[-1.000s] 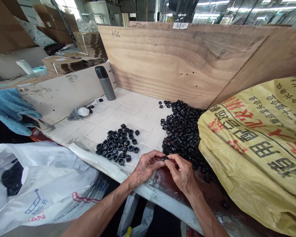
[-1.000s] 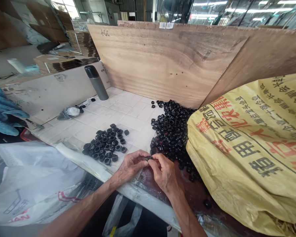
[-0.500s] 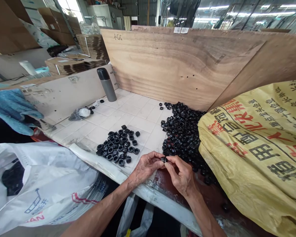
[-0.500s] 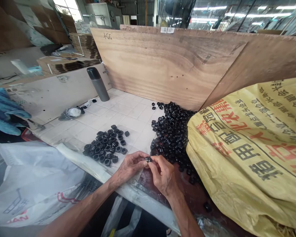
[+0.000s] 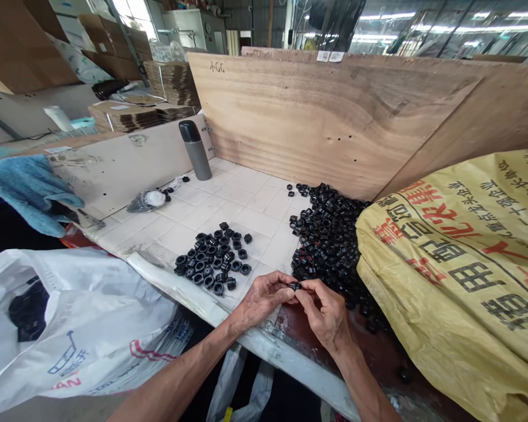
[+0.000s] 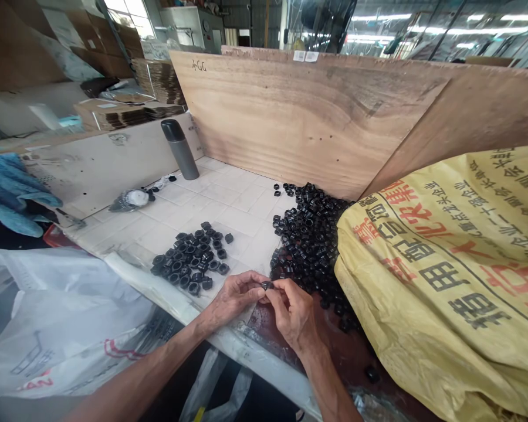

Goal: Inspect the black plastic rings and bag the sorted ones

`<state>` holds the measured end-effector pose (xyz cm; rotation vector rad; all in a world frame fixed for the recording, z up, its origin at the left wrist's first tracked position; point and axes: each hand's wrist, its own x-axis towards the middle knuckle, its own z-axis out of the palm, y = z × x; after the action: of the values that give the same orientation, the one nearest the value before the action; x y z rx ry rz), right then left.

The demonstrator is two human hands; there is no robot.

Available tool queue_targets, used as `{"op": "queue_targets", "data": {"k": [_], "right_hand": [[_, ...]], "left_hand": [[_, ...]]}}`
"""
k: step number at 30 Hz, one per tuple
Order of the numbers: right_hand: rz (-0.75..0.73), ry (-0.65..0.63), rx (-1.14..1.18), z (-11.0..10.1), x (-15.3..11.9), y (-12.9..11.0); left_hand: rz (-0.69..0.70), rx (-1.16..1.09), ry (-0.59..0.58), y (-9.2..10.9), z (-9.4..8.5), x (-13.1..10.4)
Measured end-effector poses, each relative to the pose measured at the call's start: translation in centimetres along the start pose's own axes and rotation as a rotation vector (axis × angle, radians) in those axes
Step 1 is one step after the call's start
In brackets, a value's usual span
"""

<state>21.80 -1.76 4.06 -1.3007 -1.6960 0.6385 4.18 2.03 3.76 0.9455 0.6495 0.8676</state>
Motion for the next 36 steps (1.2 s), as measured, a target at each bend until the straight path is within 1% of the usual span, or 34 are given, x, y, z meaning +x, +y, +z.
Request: {"op": "queue_targets", "data": {"k": [2,5,7,10,13,15,17,19,20,21,24,25,27,29,33,35,36], "right_hand": [[0.017,0.015,0.002,0.0,0.0,0.0],[-0.032,0.015,-0.041,0.0,-0.1,0.1],[-0.022,0.012,-0.042,0.0,-0.1,0.1],[-0.004,0.018,0.016,-0.1,-0.1,0.0],[-0.003,0.001,0.02,0.0,-0.2,0.0],[0.096,-0.025,0.052,0.2,-0.2,0.2],[0.24,-0.046,0.141,0.4,-0.2,0.5],[0.323,-0.034,0.225,0.6,-0.2,0.7],[0.312,-0.017,0.238,0.6,-0.1,0.7],[0.268,-0.003,0.225,0.6,-0.1,0.6],[0.091,-0.004,0.11,0.5,-0.1,0.4],[0.073,-0.018,0.089,0.4,-0.1,0.3],[0.124,-0.031,0.105,0.5,-0.3,0.3],[0.223,-0.038,0.182,0.7,-0.4,0.4],[0.363,-0.059,0.38,1.2,-0.5,0.4],[0.394,-0.063,0.437,1.4,-0.4,0.1],[0.405,-0.071,0.454,1.5,-0.4,0.0]], "left_hand": [[-0.001,0.006,-0.01,0.1,-0.1,0.0],[0.007,0.025,-0.009,0.4,-0.2,-0.1],[0.009,0.03,-0.001,0.6,-0.2,-0.1],[-0.021,0.023,-0.023,0.8,0.0,0.0],[-0.06,0.035,-0.031,0.7,0.1,0.0],[-0.037,0.078,-0.027,0.4,0.2,0.0],[0.035,0.15,-0.023,0.1,0.3,-0.1],[0.079,0.166,-0.026,0.0,0.3,-0.2],[0.072,0.145,-0.029,0.0,0.2,-0.2],[0.05,0.111,-0.033,0.1,0.2,-0.2],[-0.024,0.046,-0.035,0.3,0.0,-0.1],[-0.034,0.054,-0.033,0.3,-0.1,-0.1],[-0.022,0.094,-0.046,0.1,-0.2,-0.1],[0.059,0.203,-0.053,-0.2,-0.3,-0.2],[0.364,0.663,0.004,-0.8,-0.5,-0.8],[0.475,0.831,-0.016,-0.7,-0.5,-1.1],[0.507,0.882,-0.043,-0.6,-0.6,-1.3]]}}
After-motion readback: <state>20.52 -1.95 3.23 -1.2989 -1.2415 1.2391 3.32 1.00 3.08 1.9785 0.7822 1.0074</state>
